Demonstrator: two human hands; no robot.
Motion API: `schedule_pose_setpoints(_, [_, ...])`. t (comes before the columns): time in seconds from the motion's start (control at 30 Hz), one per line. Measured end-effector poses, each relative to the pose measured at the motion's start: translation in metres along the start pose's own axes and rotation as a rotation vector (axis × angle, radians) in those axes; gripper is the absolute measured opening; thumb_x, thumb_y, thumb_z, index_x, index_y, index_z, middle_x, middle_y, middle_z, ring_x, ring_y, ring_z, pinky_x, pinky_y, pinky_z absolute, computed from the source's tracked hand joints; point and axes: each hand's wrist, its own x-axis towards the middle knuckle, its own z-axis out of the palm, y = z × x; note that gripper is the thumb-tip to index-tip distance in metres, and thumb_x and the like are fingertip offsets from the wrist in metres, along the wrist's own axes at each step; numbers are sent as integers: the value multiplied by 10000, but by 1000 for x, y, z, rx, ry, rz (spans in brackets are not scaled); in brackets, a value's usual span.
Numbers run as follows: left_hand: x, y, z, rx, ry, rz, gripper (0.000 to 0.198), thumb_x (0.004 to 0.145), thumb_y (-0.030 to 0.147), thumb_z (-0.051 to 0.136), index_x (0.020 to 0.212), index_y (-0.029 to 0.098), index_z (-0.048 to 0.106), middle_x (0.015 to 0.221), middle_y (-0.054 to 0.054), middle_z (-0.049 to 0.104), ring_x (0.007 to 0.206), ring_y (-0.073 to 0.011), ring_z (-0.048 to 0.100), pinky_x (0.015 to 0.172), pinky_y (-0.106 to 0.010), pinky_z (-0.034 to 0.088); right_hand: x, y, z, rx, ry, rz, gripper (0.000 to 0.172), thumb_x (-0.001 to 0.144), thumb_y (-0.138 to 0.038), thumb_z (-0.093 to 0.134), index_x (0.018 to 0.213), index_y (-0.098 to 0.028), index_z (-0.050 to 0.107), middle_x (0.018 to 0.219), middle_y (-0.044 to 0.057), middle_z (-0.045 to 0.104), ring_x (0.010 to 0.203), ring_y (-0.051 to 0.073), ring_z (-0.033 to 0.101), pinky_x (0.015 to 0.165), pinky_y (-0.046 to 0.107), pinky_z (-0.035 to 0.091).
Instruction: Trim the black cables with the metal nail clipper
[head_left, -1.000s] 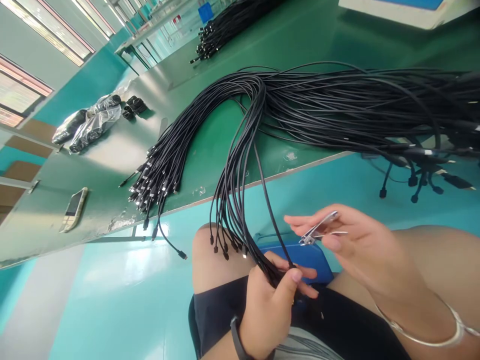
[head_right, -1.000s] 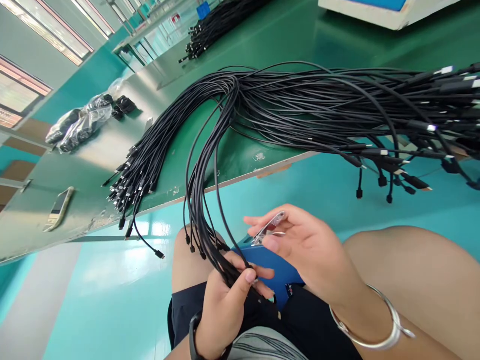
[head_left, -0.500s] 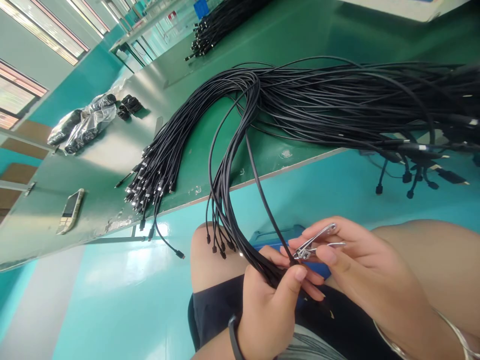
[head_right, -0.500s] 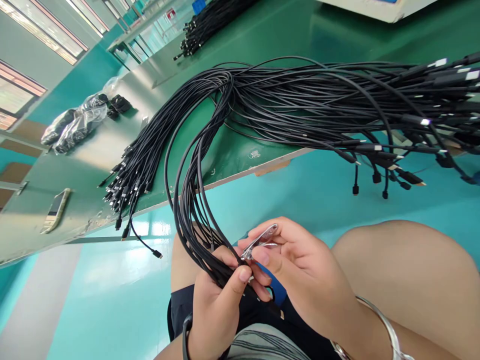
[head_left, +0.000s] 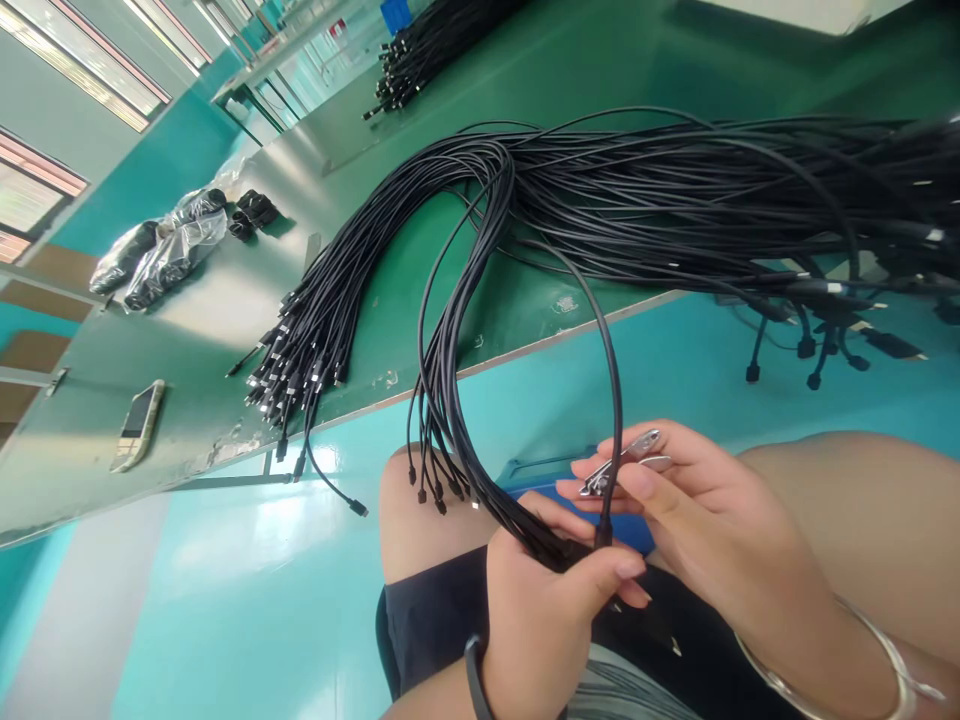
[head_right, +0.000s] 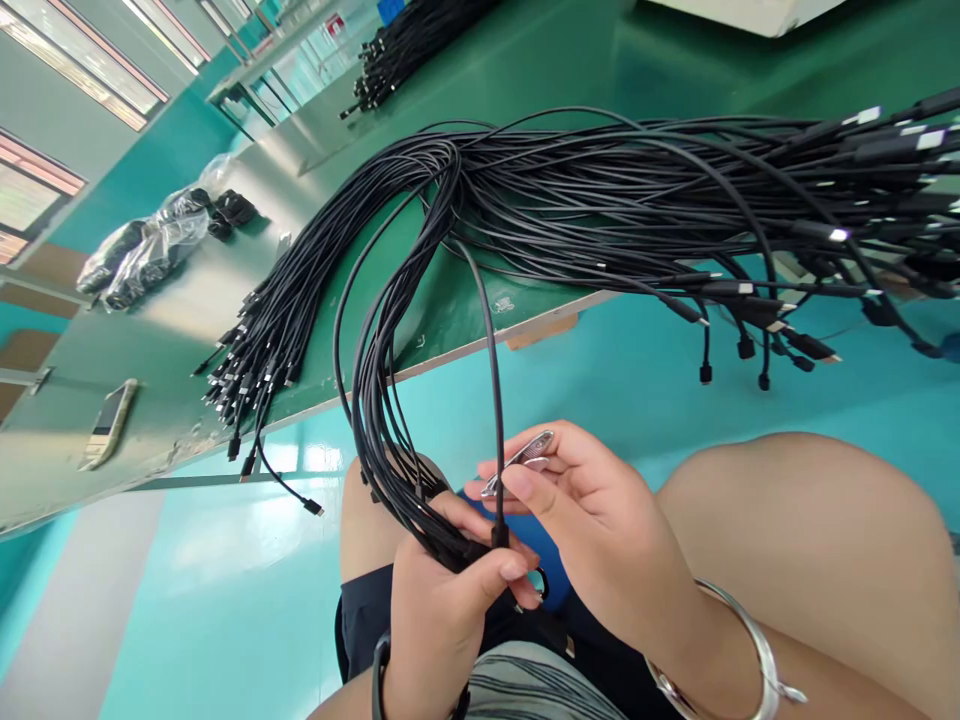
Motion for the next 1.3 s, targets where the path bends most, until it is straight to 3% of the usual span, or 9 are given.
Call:
schedule_pose_setpoints(0.1, [-2, -1, 1, 24, 23, -35, 344, 576, 114, 846, 661, 192, 522, 548, -8, 717, 460, -157, 670, 501, -219, 532, 2, 1, 0, -88, 52, -41, 205, 863, -412, 687, 968, -251, 617, 955, 26, 715, 918, 205, 730, 750, 268, 622])
schedule_pose_setpoints(0.23, [-3, -4, -2, 33, 52, -48, 335, 625, 182, 850, 680, 196, 520, 591, -29, 741, 514, -192, 711, 536, -246, 565, 4, -3, 1, -86, 54, 1, 264, 842, -436, 700, 986, -240, 598, 964, 73, 722, 864, 242, 730, 488, 219, 581])
schedule_pose_setpoints(0.3, [-2, -5, -5, 19, 22, -14, 306, 687, 250, 829, 726, 196, 530, 677, -50, 770, 554, -197, 730, 549, -244, 569, 4, -5, 1, -11, 28, 20, 262, 843, -420, 701, 991, -233, 593, 968, 84, 720, 760, 210, 717, 433, 208, 540])
schedule_pose_setpoints(0.43, [-1, -5, -10, -16, -76, 77, 217, 814, 332, 731, 807, 192, 565, 791, -60, 787, 615, -192, 745, 575, -246, 571, 6, -5, 2, 176, -94, 80, 214, 857, -385, 689, 956, -213, 609, 895, 67, 704, 591, 131, 605, 451, 241, 524])
schedule_pose_setpoints(0.6, [0, -5, -12, -1, -117, 110, 174, 854, 318, 692, 819, 175, 600, 770, -39, 772, 626, -169, 739, 594, -231, 566, 8, -3, 3, 274, -205, 90, 132, 885, -331, 661, 934, -213, 628, 671, -1, 619, 526, 106, 522, 450, 242, 486])
schedule_pose_setpoints(0.9, [-1, -7, -13, 3, -140, 118, 147, 885, 306, 654, 834, 180, 598, 777, -33, 762, 607, -178, 733, 573, -256, 572, 6, -2, 3, 214, -164, 68, 137, 878, -337, 660, 939, -219, 626, 822, 54, 674, 554, 121, 527, 414, 241, 484])
schedule_pose_setpoints(1.3, [0, -8, -12, -30, -107, 105, 177, 858, 313, 683, 834, 202, 547, 740, -15, 754, 556, -181, 715, 570, -293, 575, 5, -1, 4, 154, -137, 81, 170, 874, -362, 667, 926, -210, 610, 810, 56, 666, 538, 128, 567, 410, 264, 519])
